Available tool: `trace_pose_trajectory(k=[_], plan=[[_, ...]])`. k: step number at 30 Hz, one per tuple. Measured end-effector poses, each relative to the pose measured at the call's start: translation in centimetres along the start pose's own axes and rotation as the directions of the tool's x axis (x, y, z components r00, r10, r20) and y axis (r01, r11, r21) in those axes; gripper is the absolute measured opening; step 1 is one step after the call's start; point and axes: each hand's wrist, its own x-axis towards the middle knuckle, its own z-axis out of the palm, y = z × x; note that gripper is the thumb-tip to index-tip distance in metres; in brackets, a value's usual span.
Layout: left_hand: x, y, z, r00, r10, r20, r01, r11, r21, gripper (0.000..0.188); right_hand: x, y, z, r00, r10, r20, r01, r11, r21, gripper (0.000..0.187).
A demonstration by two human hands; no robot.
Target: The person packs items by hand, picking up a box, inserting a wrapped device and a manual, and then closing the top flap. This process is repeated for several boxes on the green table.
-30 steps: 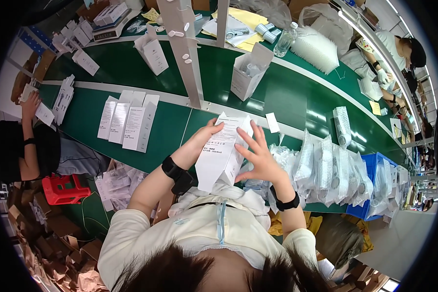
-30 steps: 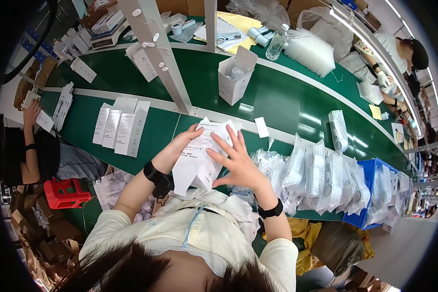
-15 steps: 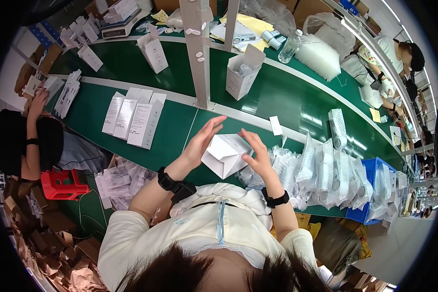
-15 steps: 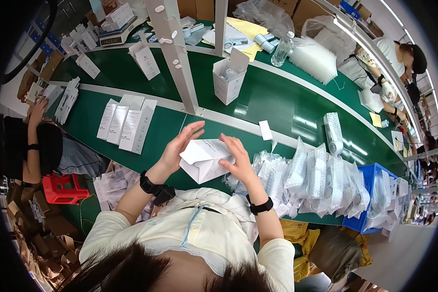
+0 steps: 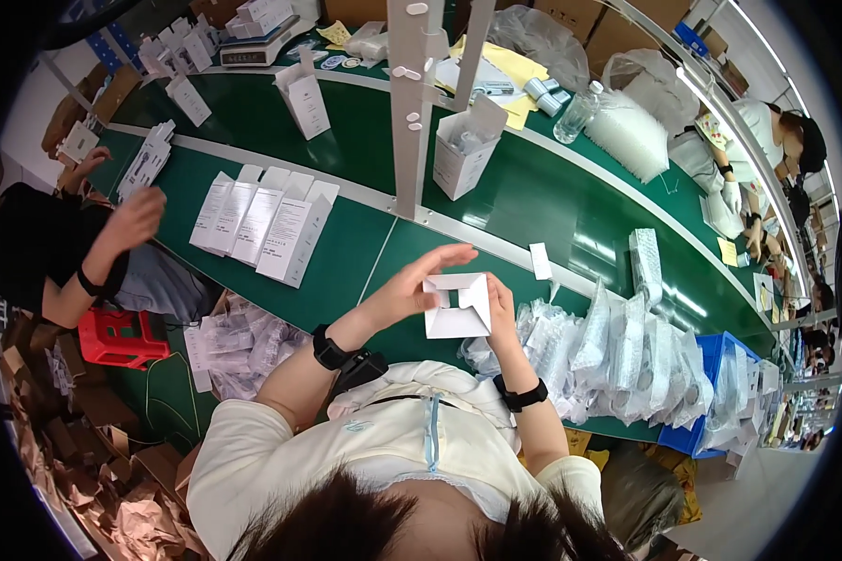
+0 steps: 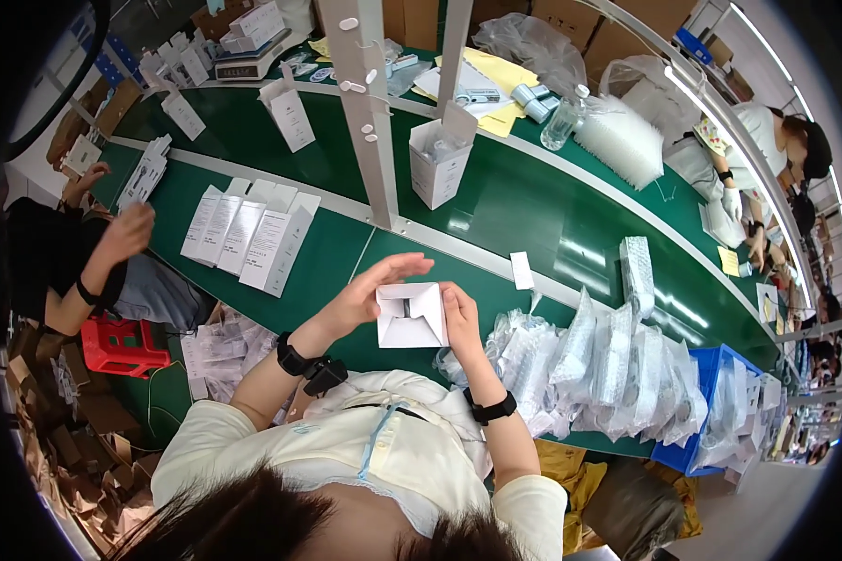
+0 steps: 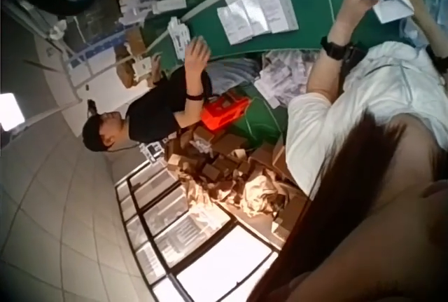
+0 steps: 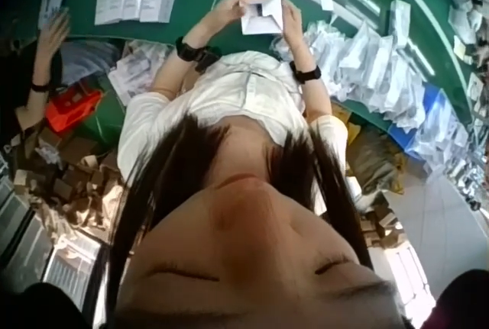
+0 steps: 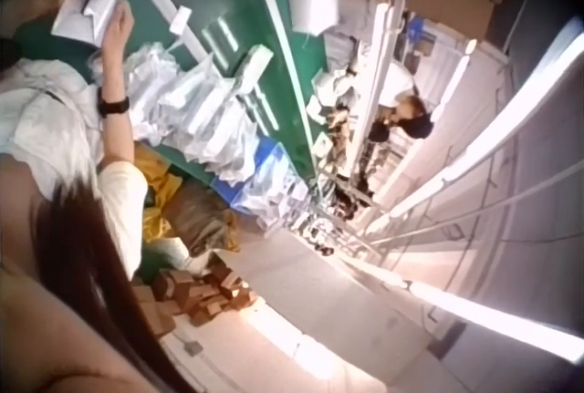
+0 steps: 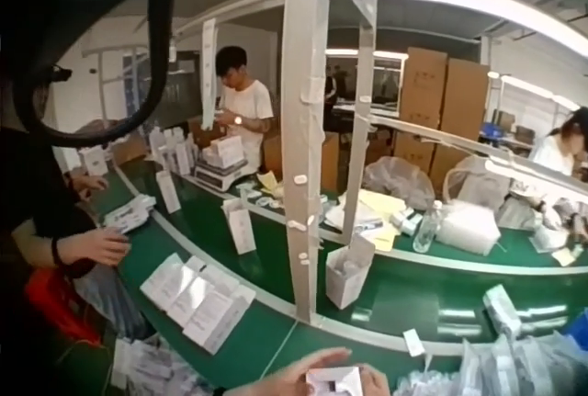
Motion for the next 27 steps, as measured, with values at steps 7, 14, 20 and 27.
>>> trace_pose_trajectory(k=[7,14,20,27], plan=[[-4.1,-0.6,2.1,0.957,0.188,-0.221,-0.011,0.784,0.620,0.103,0.8,-1.5,3.0,0.986,0.152,-0.074,-0.115,0.924,0.364,0.039],[-9.7,1.5,-2.7,0.834,0.041,-0.550,0.137,0.950,0.279,0.100,2.4,-3.6,6.0,0.956,-0.146,0.253,0.113,0.983,0.142,0.040],[-16.5,4.5,-10.5,0.563,0.183,-0.806,0.050,0.966,0.254,0.093,2.6,-2.6,3.2,0.973,0.166,0.163,-0.201,0.951,0.235,0.037],[-23.0,11.5,-22.2,0.232,0.411,-0.882,0.822,0.402,0.404,0.073,2.6,-1.2,1.9,0.953,0.301,-0.049,-0.287,0.940,0.182,0.034]])
